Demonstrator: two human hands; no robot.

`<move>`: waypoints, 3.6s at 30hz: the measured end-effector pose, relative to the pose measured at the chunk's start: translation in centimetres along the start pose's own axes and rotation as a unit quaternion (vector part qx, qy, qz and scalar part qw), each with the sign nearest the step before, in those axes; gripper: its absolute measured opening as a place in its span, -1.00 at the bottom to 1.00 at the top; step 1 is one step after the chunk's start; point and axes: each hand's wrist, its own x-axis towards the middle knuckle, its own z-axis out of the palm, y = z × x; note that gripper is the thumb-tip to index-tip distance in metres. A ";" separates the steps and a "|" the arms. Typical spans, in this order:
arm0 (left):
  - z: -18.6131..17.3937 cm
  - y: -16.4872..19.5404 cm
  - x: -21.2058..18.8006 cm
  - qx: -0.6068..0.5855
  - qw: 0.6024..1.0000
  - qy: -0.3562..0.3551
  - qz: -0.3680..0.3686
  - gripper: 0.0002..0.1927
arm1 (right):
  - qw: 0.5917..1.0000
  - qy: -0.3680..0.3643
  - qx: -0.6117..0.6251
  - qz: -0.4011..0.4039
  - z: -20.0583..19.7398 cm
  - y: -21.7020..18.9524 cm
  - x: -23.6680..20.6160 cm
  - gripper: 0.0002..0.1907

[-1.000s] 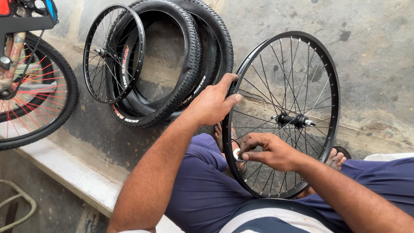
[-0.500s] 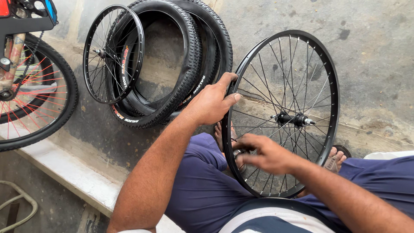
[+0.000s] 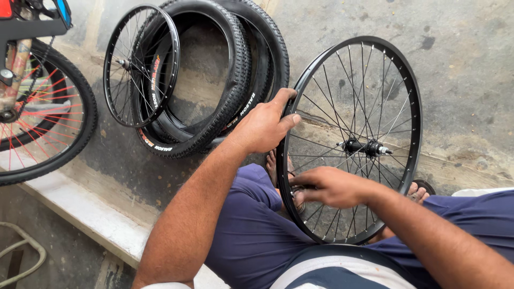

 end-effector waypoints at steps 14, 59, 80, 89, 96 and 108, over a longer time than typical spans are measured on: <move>0.0 -0.9 0.8 -0.012 1.000 0.023 0.011 -0.32 | 0.991 0.074 -0.113 0.006 0.9 1.3 -1.7 -0.82; -0.4 -0.2 -0.4 0.000 1.000 0.001 0.002 -0.53 | 0.957 0.186 0.206 0.084 1.6 2.5 -0.7 -0.76; -0.5 0.1 -0.3 -0.006 1.000 -0.007 -0.015 -0.54 | 0.972 0.186 0.128 0.062 1.1 2.3 -0.2 -0.69; -0.6 0.2 -0.2 -0.003 1.000 0.001 -0.004 -0.53 | 0.963 0.188 -0.015 0.190 1.8 1.7 0.5 -0.54; -0.6 0.1 -0.4 -0.001 1.000 -0.004 -0.013 -0.53 | 0.935 0.160 0.304 0.093 1.0 3.6 -0.6 -0.77; -0.3 -0.2 -0.2 -0.014 1.000 0.017 0.022 -0.52 | 0.925 0.050 0.335 0.171 -0.2 0.6 1.1 -0.58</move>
